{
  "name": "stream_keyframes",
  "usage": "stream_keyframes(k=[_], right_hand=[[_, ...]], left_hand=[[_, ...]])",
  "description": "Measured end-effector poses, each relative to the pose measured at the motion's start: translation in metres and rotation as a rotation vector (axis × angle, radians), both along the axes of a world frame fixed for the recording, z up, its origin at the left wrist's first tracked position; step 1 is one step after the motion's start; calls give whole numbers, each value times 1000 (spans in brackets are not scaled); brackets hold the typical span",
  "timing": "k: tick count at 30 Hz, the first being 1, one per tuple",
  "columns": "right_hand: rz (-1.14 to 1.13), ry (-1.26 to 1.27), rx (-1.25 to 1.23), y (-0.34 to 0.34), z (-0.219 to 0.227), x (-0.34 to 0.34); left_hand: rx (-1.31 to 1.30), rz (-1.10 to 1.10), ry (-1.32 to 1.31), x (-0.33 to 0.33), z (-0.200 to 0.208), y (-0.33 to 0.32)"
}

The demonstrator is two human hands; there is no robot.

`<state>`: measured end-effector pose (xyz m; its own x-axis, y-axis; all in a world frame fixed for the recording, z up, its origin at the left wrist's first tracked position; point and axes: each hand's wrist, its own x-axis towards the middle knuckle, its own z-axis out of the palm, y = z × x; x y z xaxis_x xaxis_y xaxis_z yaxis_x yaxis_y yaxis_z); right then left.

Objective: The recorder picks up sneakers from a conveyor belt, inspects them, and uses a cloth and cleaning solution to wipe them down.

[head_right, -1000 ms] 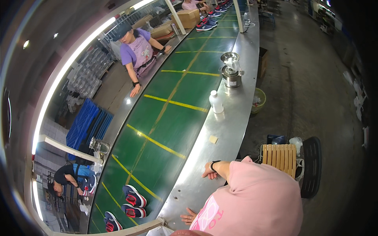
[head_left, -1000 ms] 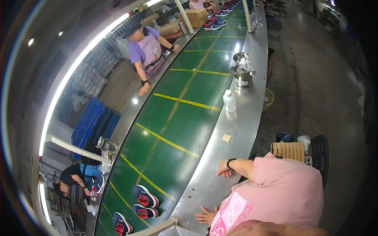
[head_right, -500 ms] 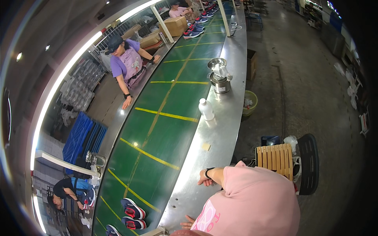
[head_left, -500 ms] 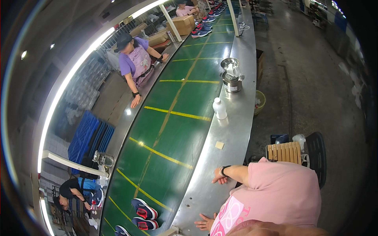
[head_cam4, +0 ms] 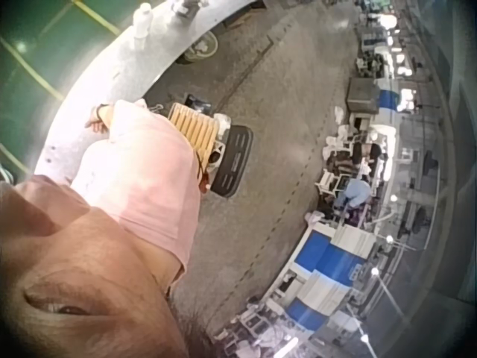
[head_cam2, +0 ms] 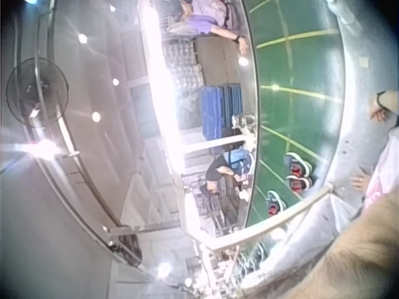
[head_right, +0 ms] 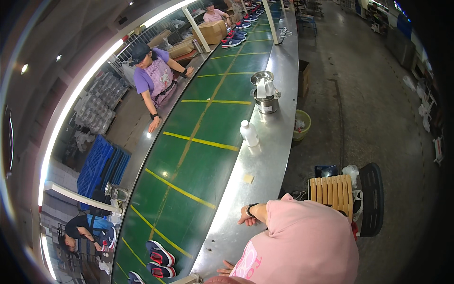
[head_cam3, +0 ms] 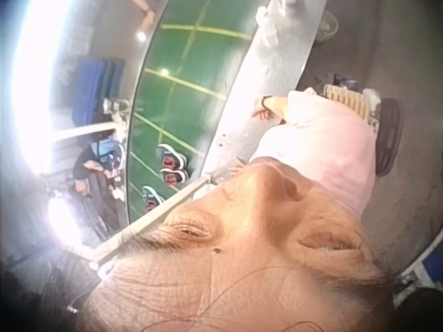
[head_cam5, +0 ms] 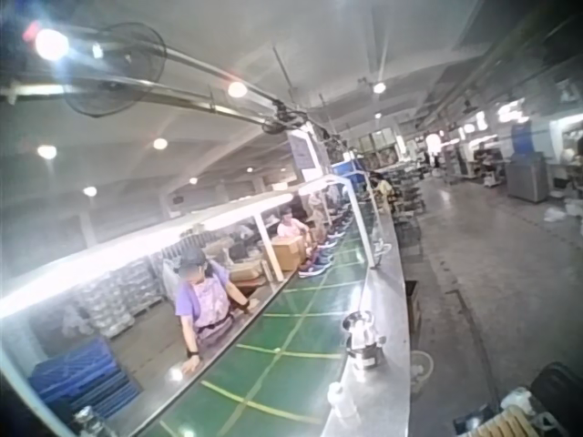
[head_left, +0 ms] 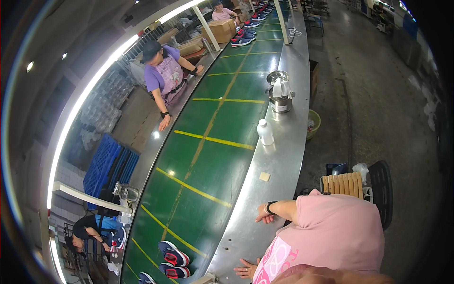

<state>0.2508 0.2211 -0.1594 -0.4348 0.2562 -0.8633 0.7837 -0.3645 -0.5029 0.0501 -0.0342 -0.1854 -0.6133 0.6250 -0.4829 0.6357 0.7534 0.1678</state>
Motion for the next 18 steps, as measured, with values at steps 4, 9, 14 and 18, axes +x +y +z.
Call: stream_keyframes(k=[4, 9, 14, 18], right_hand=[[10, 8, 0, 1, -1, -1], [18, 11, 6, 1, -9, -3], [-3, 25, 1, -2, -9, 0], [3, 6, -13, -3, -18, -1]], left_hand=[[12, 0, -16, -5, 2, 6], [12, 17, -45, -6, 5, 1], [4, 30, -63, -10, 9, -7], [-17, 32, -59, -27, 17, -15]])
